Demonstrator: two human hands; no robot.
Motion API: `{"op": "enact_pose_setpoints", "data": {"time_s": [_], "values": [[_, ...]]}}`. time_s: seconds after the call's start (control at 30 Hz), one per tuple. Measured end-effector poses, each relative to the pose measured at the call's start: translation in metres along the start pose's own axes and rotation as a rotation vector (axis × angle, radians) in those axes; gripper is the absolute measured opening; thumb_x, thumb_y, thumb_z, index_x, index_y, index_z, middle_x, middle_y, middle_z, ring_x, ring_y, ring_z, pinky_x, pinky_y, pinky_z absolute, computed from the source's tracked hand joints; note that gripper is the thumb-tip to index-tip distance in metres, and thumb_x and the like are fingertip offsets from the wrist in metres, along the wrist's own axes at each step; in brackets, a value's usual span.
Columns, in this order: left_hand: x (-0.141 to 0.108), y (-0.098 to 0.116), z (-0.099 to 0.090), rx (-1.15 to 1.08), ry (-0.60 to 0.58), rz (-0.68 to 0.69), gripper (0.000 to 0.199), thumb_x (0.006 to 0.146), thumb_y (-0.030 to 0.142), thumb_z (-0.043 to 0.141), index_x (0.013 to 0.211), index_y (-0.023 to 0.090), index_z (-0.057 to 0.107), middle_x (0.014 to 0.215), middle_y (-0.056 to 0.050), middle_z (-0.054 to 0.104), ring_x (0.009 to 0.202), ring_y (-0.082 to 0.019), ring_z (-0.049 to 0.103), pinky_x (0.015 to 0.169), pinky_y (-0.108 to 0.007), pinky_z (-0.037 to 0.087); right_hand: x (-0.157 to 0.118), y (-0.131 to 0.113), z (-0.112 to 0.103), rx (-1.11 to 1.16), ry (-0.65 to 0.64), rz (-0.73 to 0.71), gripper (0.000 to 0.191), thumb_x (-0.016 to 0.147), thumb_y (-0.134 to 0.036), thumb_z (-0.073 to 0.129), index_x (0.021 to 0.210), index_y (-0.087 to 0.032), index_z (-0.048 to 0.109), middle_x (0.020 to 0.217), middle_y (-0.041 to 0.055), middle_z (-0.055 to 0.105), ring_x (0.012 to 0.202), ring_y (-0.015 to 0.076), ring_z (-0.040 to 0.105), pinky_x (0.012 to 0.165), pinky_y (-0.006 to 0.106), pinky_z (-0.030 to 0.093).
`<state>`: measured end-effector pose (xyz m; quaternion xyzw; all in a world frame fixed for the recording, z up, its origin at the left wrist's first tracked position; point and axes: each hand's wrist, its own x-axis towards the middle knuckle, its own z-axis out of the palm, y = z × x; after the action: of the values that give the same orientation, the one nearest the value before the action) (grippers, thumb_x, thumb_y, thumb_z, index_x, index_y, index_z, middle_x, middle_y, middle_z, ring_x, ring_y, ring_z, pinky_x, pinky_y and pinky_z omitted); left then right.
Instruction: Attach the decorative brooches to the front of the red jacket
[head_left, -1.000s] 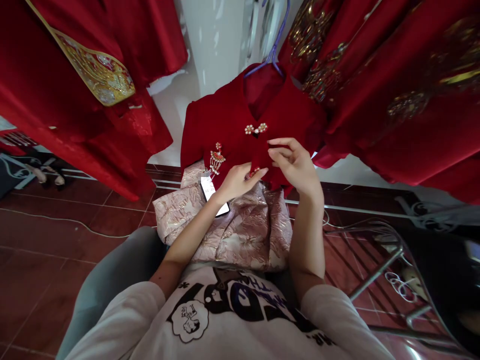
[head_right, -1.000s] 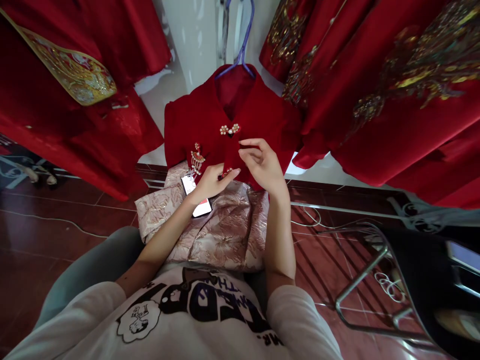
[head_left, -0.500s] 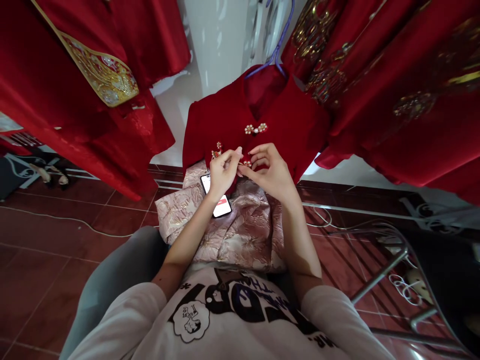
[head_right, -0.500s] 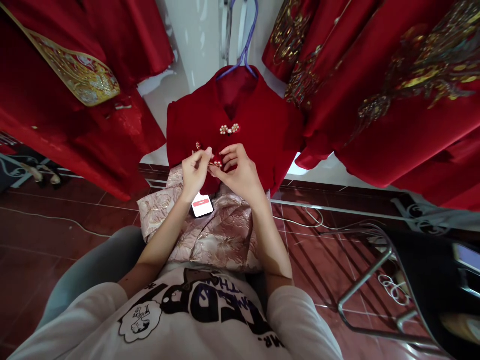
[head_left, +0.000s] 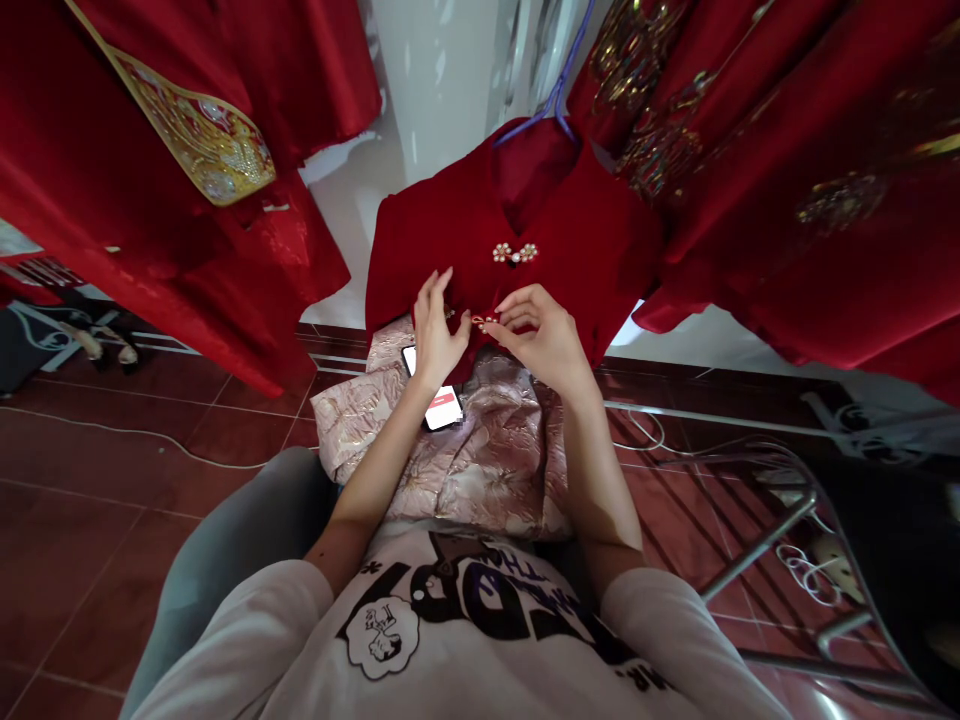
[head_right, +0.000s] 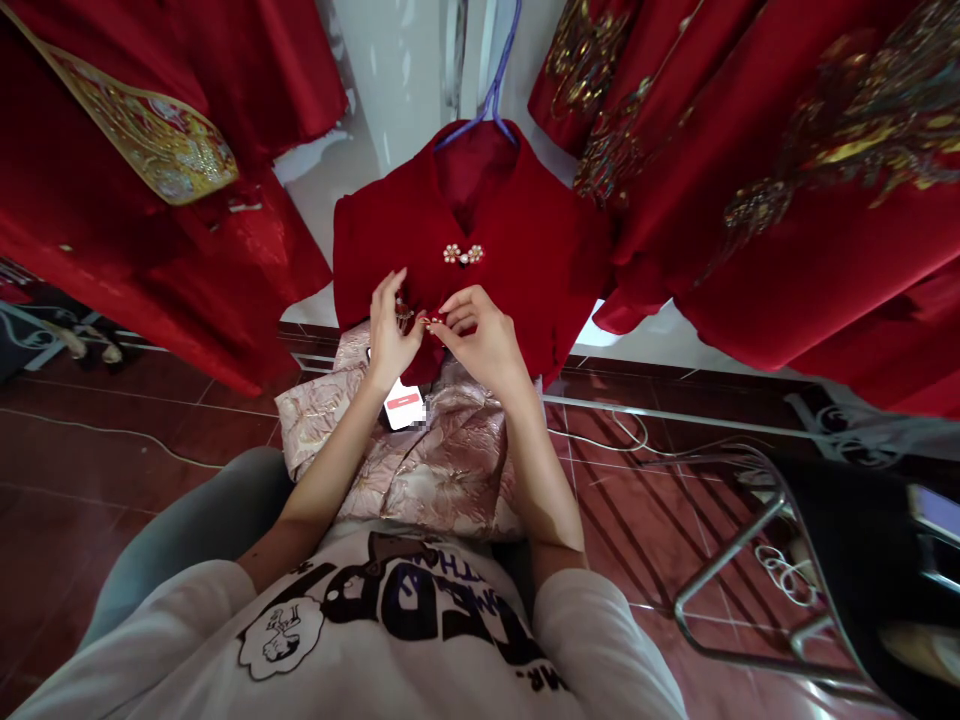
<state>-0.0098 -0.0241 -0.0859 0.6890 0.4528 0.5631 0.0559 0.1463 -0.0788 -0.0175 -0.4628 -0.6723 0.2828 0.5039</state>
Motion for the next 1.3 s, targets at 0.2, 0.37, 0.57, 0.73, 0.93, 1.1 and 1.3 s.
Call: {"op": "enact_pose_setpoints", "data": {"time_s": [0.2, 0.37, 0.57, 0.73, 0.93, 1.1, 1.3], "values": [[-0.005, -0.016, 0.01, -0.051, 0.043, -0.038, 0.043, 0.095, 0.017, 0.058, 0.135, 0.027, 0.048, 0.131, -0.012, 0.049, 0.117, -0.022, 0.059, 0.097, -0.039, 0.057, 0.001, 0.005, -0.001, -0.011, -0.002, -0.011, 0.033, 0.077, -0.044, 0.076, 0.091, -0.024, 0.055, 0.08, 0.0, 0.065, 0.077, 0.0169, 0.065, 0.071, 0.034, 0.054], [-0.005, -0.024, 0.011, -0.054, 0.047, -0.065, 0.027, 0.095, 0.017, 0.057, 0.121, 0.023, 0.055, 0.117, -0.012, 0.057, 0.101, -0.021, 0.063, 0.088, -0.037, 0.058, 0.001, 0.006, -0.001, -0.01, -0.012, -0.025, 0.03, 0.078, -0.042, 0.075, 0.092, -0.024, 0.055, 0.081, 0.0, 0.064, 0.076, 0.0166, 0.065, 0.071, 0.034, 0.054], [-0.003, -0.018, 0.013, -0.098, 0.031, -0.067, 0.019, 0.097, 0.021, 0.056, 0.116, 0.021, 0.057, 0.112, -0.01, 0.064, 0.091, -0.016, 0.066, 0.082, -0.031, 0.057, 0.001, 0.003, -0.001, -0.022, -0.043, -0.01, 0.027, 0.079, -0.038, 0.074, 0.092, -0.024, 0.054, 0.08, -0.0007, 0.063, 0.073, 0.0154, 0.064, 0.069, 0.033, 0.053], [0.001, -0.011, 0.005, -0.138, 0.165, -0.12, 0.024, 0.105, 0.04, 0.046, 0.112, 0.022, 0.061, 0.109, -0.009, 0.07, 0.094, -0.015, 0.069, 0.084, -0.029, 0.057, 0.006, 0.01, 0.004, 0.019, -0.051, -0.018, 0.029, 0.078, -0.038, 0.074, 0.091, -0.024, 0.053, 0.081, -0.0005, 0.063, 0.074, 0.0156, 0.064, 0.069, 0.033, 0.054], [0.002, -0.004, 0.002, -0.245, 0.192, -0.16, 0.032, 0.103, 0.047, 0.048, 0.103, 0.021, 0.066, 0.103, -0.007, 0.074, 0.093, -0.016, 0.073, 0.086, -0.03, 0.059, 0.023, 0.021, 0.025, -0.086, 0.011, -0.051, 0.021, 0.084, -0.035, 0.07, 0.091, -0.024, 0.054, 0.084, 0.0, 0.065, 0.077, 0.0157, 0.065, 0.075, 0.034, 0.056], [0.002, -0.005, 0.0, -0.344, 0.151, -0.181, 0.03, 0.097, 0.048, 0.059, 0.099, 0.02, 0.071, 0.1, -0.007, 0.077, 0.093, -0.018, 0.074, 0.086, -0.03, 0.06, 0.032, 0.024, 0.042, -0.213, 0.044, -0.099, 0.008, 0.088, -0.021, 0.063, 0.093, -0.023, 0.057, 0.089, 0.0009, 0.067, 0.08, 0.0152, 0.064, 0.081, 0.033, 0.054], [0.001, -0.011, 0.003, -0.362, 0.142, -0.183, 0.028, 0.097, 0.045, 0.06, 0.106, 0.021, 0.073, 0.109, -0.007, 0.077, 0.102, -0.019, 0.073, 0.094, -0.034, 0.059, 0.036, 0.028, 0.045, -0.214, 0.064, -0.111, 0.007, 0.089, -0.019, 0.062, 0.094, -0.023, 0.058, 0.092, 0.001, 0.067, 0.079, 0.0148, 0.065, 0.081, 0.032, 0.054]]}}
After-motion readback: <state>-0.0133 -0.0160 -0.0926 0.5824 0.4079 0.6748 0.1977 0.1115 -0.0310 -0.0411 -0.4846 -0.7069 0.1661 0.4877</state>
